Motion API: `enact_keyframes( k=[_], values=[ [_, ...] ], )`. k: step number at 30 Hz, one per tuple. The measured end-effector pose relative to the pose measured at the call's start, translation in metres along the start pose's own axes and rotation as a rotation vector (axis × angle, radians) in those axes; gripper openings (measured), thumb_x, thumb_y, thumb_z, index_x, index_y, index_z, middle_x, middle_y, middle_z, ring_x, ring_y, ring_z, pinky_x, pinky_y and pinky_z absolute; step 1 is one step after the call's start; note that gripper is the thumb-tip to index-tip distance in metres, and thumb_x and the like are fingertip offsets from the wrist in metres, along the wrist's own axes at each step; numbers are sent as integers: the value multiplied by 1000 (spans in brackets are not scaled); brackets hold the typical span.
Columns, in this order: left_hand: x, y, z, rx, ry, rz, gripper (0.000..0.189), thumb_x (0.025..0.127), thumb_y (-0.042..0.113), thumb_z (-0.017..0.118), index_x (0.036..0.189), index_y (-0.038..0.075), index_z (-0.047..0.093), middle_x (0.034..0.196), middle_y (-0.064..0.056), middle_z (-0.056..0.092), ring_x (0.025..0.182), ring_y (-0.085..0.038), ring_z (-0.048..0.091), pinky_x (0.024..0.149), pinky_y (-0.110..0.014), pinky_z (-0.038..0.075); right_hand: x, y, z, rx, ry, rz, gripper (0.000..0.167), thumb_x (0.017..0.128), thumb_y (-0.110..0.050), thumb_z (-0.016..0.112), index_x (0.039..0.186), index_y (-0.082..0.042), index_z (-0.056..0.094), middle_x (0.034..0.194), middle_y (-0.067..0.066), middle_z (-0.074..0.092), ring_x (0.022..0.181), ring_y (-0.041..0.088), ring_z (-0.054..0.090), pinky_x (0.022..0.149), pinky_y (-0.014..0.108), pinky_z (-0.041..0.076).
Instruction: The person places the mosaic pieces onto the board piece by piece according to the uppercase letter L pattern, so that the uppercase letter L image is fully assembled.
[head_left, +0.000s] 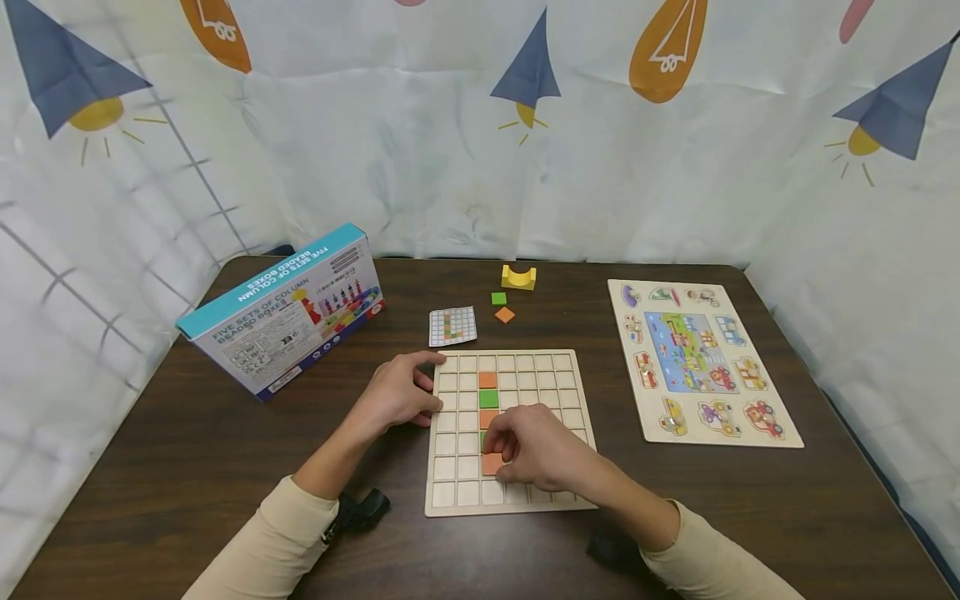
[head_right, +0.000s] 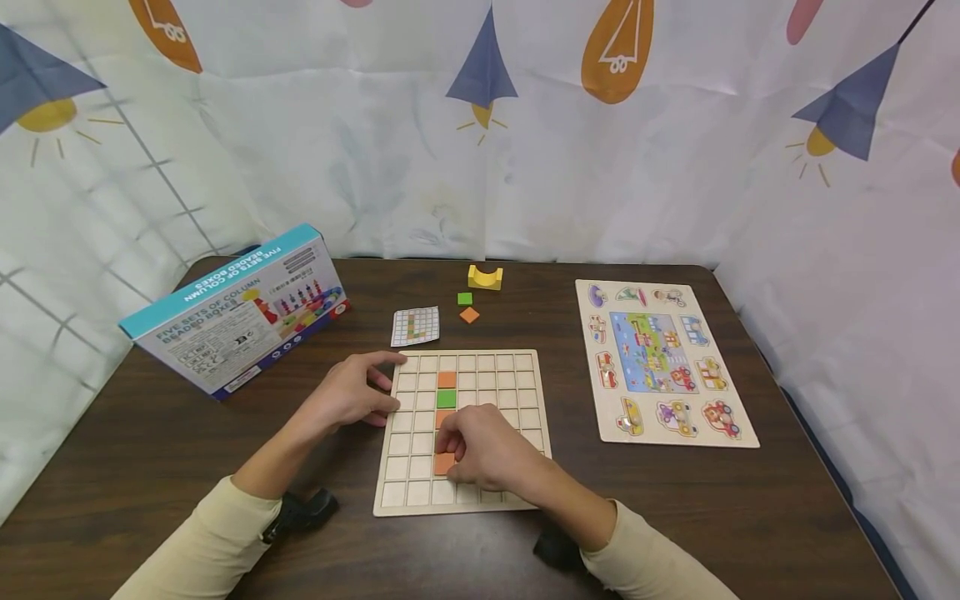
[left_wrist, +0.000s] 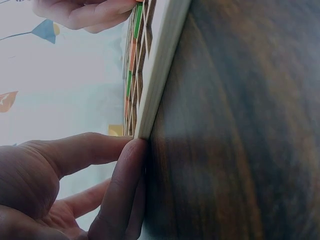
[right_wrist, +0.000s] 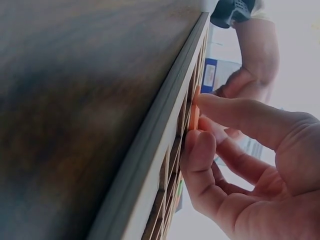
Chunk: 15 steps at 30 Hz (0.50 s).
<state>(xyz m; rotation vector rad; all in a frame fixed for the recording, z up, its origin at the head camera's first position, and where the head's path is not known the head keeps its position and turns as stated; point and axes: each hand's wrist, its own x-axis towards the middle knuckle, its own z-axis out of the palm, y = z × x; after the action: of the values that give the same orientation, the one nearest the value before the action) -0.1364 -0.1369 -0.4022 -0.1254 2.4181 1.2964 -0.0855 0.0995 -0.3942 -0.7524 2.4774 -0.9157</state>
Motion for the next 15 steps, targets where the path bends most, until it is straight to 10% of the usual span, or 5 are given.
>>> enact_keyframes(
  k=[15],
  values=[
    [0,0,0,1,8,-2,68,83,-4,81,144,13,59,105,-17,60,65,-20,70,56,-33,65,0,-2,-7,16,5,-4,21,75,0,87,88,-12,76,75,-7,65,69,6,59,63,21,53]
  ],
)
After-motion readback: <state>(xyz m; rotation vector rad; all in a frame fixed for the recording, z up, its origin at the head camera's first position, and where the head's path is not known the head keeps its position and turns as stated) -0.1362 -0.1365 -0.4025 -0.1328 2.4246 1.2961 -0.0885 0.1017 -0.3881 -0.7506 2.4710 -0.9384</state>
